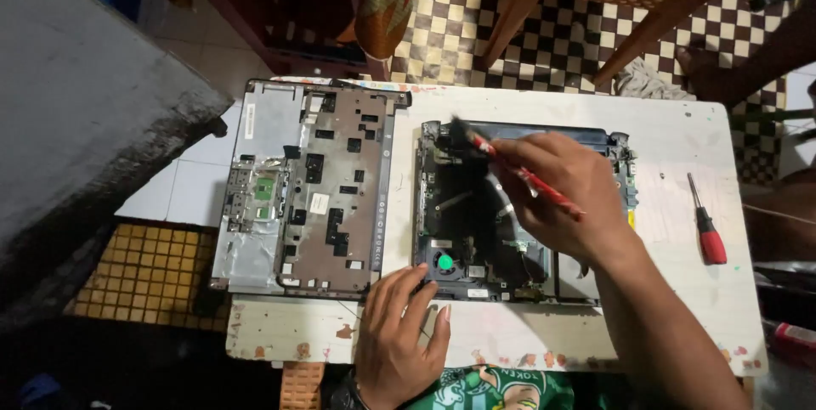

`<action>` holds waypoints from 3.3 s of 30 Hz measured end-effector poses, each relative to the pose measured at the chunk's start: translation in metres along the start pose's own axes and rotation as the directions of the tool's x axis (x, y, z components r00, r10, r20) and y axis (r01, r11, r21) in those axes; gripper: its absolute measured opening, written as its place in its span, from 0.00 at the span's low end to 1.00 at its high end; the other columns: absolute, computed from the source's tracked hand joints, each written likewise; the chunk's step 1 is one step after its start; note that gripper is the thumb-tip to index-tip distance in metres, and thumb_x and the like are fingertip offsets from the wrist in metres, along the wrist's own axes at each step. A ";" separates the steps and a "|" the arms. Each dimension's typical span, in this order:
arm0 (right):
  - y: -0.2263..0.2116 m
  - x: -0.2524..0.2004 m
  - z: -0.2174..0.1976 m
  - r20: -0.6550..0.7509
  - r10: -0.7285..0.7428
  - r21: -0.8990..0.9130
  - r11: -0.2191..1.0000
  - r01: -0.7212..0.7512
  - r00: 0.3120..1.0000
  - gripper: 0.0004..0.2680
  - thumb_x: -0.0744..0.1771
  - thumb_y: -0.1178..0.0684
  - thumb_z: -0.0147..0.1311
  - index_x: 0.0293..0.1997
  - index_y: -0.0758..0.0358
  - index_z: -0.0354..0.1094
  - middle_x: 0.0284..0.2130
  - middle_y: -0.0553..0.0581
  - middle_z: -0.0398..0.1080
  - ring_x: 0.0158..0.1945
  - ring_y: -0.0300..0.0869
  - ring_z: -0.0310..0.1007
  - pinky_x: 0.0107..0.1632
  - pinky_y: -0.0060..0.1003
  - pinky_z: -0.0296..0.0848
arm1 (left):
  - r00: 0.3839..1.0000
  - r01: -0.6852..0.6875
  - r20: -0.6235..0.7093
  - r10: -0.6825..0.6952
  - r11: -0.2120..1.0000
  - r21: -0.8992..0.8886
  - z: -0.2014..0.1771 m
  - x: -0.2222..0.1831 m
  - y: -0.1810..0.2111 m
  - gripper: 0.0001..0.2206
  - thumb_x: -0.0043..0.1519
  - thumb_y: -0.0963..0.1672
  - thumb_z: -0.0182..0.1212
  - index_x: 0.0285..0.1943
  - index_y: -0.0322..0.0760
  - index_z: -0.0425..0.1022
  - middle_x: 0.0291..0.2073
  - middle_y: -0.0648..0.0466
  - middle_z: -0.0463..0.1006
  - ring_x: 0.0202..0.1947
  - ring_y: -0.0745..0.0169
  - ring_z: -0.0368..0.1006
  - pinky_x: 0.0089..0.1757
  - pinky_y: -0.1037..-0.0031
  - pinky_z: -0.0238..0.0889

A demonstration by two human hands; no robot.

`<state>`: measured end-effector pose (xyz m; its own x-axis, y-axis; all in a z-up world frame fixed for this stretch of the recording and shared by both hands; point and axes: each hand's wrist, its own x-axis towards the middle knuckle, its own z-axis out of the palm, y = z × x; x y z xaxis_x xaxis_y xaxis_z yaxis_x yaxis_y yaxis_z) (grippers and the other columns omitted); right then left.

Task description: Cleaning dust from a laptop motherboard using a brush and carefully disconnecting internal ribbon cables and connectors.

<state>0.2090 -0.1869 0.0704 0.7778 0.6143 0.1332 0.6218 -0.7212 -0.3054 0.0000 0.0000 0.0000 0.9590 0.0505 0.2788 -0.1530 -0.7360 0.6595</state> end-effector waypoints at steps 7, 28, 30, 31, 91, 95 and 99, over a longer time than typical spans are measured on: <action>0.010 0.011 -0.014 0.186 0.157 0.482 0.845 -0.229 0.970 0.11 0.66 0.53 0.59 0.53 0.55 0.76 0.45 0.57 0.80 0.44 0.46 0.81 0.42 0.39 0.79 | 1.000 0.008 -0.011 -0.008 1.000 0.006 0.000 0.002 0.002 0.13 0.63 0.45 0.60 0.51 0.31 0.79 0.55 0.43 0.78 0.57 0.43 0.73 0.56 0.52 0.67; 0.042 -0.012 -0.049 0.367 0.623 0.342 0.600 -0.723 0.691 0.16 0.67 0.43 0.54 0.59 0.53 0.72 0.41 0.59 0.82 0.41 0.46 0.84 0.45 0.39 0.83 | 0.999 0.039 -0.022 -0.038 0.999 0.019 0.009 -0.002 0.004 0.13 0.63 0.46 0.60 0.50 0.33 0.81 0.56 0.46 0.78 0.58 0.45 0.73 0.56 0.51 0.67; 0.062 -0.020 -0.045 -0.105 0.645 0.282 0.749 -0.599 0.757 0.11 0.67 0.49 0.54 0.44 0.65 0.79 0.31 0.61 0.79 0.30 0.46 0.78 0.28 0.40 0.77 | 0.998 0.069 -0.006 -0.069 0.996 0.053 0.011 -0.003 0.002 0.14 0.63 0.47 0.59 0.51 0.36 0.82 0.56 0.49 0.79 0.59 0.47 0.73 0.57 0.51 0.67; 0.063 -0.026 -0.047 -0.108 0.648 0.281 0.748 -0.602 0.754 0.11 0.67 0.49 0.54 0.44 0.65 0.79 0.31 0.61 0.79 0.30 0.46 0.78 0.28 0.40 0.77 | 0.998 0.066 -0.004 -0.066 0.997 0.051 0.011 -0.003 0.002 0.14 0.63 0.47 0.59 0.51 0.36 0.82 0.56 0.49 0.79 0.59 0.47 0.73 0.57 0.51 0.67; 0.129 -0.094 -0.043 -0.163 0.674 0.608 0.644 -0.464 0.721 0.11 0.71 0.48 0.55 0.51 0.66 0.72 0.42 0.59 0.74 0.43 0.44 0.75 0.46 0.36 0.77 | 0.998 0.049 0.026 -0.053 0.990 0.136 0.023 -0.013 -0.008 0.14 0.60 0.47 0.63 0.51 0.38 0.81 0.57 0.49 0.78 0.58 0.46 0.74 0.56 0.52 0.68; 0.124 -0.100 -0.039 -0.350 0.653 0.490 0.738 -0.463 0.671 0.10 0.72 0.52 0.55 0.50 0.71 0.73 0.41 0.62 0.74 0.41 0.44 0.73 0.43 0.33 0.72 | 0.998 0.063 0.011 -0.065 0.987 0.147 0.023 -0.012 -0.005 0.14 0.60 0.47 0.63 0.51 0.37 0.81 0.57 0.49 0.79 0.58 0.46 0.73 0.56 0.52 0.68; 0.121 -0.113 -0.046 -0.301 0.363 0.278 0.918 -0.283 0.882 0.07 0.72 0.55 0.56 0.44 0.70 0.75 0.37 0.64 0.75 0.32 0.45 0.72 0.35 0.34 0.70 | 0.997 0.072 0.002 -0.073 0.986 0.148 0.023 -0.011 -0.002 0.14 0.60 0.46 0.63 0.51 0.37 0.81 0.57 0.49 0.78 0.58 0.46 0.73 0.56 0.53 0.68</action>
<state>0.2008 -0.3581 0.0622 0.9393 0.1832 0.2902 0.3249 -0.7469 -0.5802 -0.0050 -0.0144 -0.0209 0.9680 0.1033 0.2285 -0.0462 -0.8223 0.5672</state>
